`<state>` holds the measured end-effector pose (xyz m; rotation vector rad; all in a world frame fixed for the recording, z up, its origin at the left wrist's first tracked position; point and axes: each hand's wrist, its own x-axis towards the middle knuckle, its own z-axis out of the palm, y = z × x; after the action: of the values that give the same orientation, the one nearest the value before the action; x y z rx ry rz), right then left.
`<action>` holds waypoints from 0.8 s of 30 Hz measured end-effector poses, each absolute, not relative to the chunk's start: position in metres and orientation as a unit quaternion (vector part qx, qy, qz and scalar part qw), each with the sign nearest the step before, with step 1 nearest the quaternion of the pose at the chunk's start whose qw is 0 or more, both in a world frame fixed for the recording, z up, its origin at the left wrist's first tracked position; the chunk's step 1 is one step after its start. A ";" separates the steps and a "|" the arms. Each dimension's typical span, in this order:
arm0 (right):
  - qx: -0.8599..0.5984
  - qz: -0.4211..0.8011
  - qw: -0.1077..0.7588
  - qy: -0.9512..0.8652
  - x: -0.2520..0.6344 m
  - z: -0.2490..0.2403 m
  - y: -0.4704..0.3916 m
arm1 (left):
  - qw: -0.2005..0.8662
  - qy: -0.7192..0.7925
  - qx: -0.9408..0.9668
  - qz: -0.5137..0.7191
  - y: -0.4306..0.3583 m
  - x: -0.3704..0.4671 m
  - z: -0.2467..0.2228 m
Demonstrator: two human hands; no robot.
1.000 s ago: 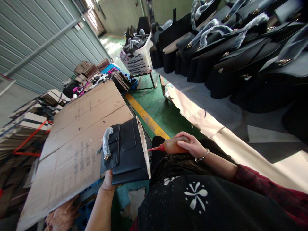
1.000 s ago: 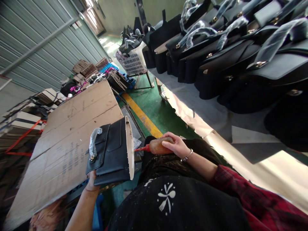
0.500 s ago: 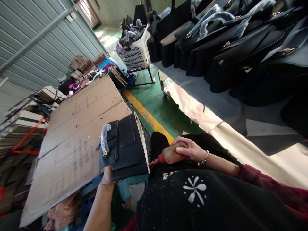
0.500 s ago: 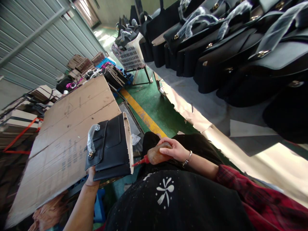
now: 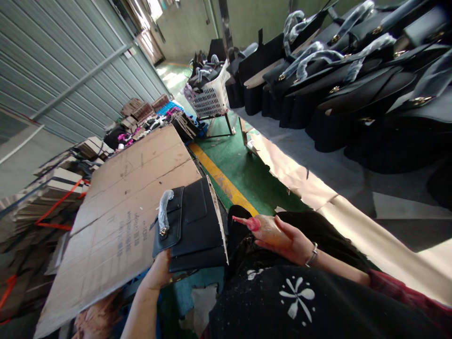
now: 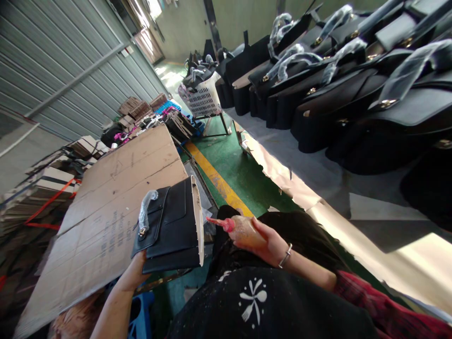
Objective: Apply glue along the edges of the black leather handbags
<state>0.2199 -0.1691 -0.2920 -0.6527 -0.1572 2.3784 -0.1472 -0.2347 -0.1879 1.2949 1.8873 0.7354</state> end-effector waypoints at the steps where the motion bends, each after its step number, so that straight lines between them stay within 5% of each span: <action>1: -0.212 0.929 0.302 -0.043 0.218 -0.289 -0.172 | 0.375 0.718 0.539 0.230 -0.233 -0.147 -0.178; 5: -0.106 0.966 0.237 -0.015 0.204 -0.277 -0.179 | 0.471 0.672 0.553 0.140 -0.228 -0.146 -0.147; 10: -0.057 0.973 0.222 -0.018 0.178 -0.270 -0.180 | 0.644 0.576 0.342 0.369 -0.239 -0.148 -0.154; 17: -0.048 0.956 0.284 -0.058 0.172 -0.262 -0.175 | 0.566 0.709 0.025 0.420 -0.234 -0.110 -0.163; 24: -0.208 0.893 0.399 -0.028 0.207 -0.270 -0.164 | 0.425 0.627 0.168 0.631 -0.232 -0.125 -0.152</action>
<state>0.2068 -0.1640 -0.2697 -0.5261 -0.0711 2.2591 -0.1247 -0.2320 -0.1518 0.4195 1.5682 1.5767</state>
